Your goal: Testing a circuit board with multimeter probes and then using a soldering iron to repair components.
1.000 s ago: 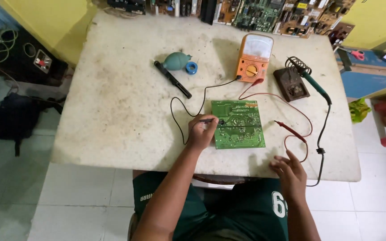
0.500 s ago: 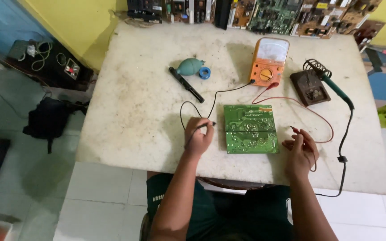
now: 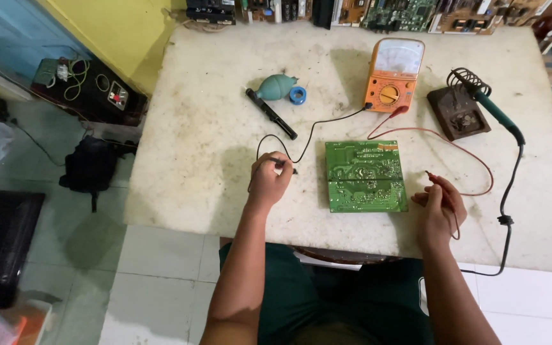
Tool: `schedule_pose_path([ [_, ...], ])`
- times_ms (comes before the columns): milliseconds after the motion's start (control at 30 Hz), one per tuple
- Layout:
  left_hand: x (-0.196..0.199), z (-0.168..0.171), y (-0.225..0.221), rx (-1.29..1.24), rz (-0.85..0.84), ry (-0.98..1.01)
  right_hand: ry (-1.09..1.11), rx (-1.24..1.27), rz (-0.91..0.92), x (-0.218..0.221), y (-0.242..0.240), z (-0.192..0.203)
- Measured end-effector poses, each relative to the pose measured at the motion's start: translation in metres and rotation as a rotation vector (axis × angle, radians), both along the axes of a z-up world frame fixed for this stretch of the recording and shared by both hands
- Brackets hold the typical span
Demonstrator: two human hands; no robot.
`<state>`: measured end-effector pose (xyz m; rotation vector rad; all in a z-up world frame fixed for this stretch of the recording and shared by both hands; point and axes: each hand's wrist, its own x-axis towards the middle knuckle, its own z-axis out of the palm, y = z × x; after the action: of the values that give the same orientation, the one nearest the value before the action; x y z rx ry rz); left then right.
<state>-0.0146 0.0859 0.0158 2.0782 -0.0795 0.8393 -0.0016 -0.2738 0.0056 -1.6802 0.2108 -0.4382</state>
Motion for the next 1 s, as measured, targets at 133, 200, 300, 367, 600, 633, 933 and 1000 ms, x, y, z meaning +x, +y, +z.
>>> schedule_pose_path([
  [133,-0.006,-0.01,0.011,0.102,-0.004,0.051,0.007,0.017,-0.015,-0.002,0.003,0.002],
  [200,-0.007,-0.017,0.015,0.165,0.033,0.056,0.003,0.0,-0.005,-0.005,0.007,0.01],
  [300,-0.006,-0.016,0.019,0.33,0.061,0.066,-0.02,0.01,-0.008,-0.004,0.005,0.006],
  [367,-0.009,0.007,0.013,0.362,0.037,0.101,-0.022,0.025,-0.016,0.0,0.004,0.0],
  [600,-0.021,0.02,0.007,0.4,-0.027,0.256,-0.002,0.038,-0.028,-0.003,-0.003,-0.01],
  [633,-0.02,0.024,0.005,0.405,-0.027,0.252,-0.006,0.044,-0.03,0.0,0.002,0.0],
  [933,-0.107,0.037,-0.045,0.144,0.131,0.493,0.084,0.081,-0.074,-0.023,0.003,0.018],
  [1000,-0.123,0.019,-0.043,0.16,0.063,0.289,0.477,-0.098,-0.115,-0.042,0.022,0.074],
])
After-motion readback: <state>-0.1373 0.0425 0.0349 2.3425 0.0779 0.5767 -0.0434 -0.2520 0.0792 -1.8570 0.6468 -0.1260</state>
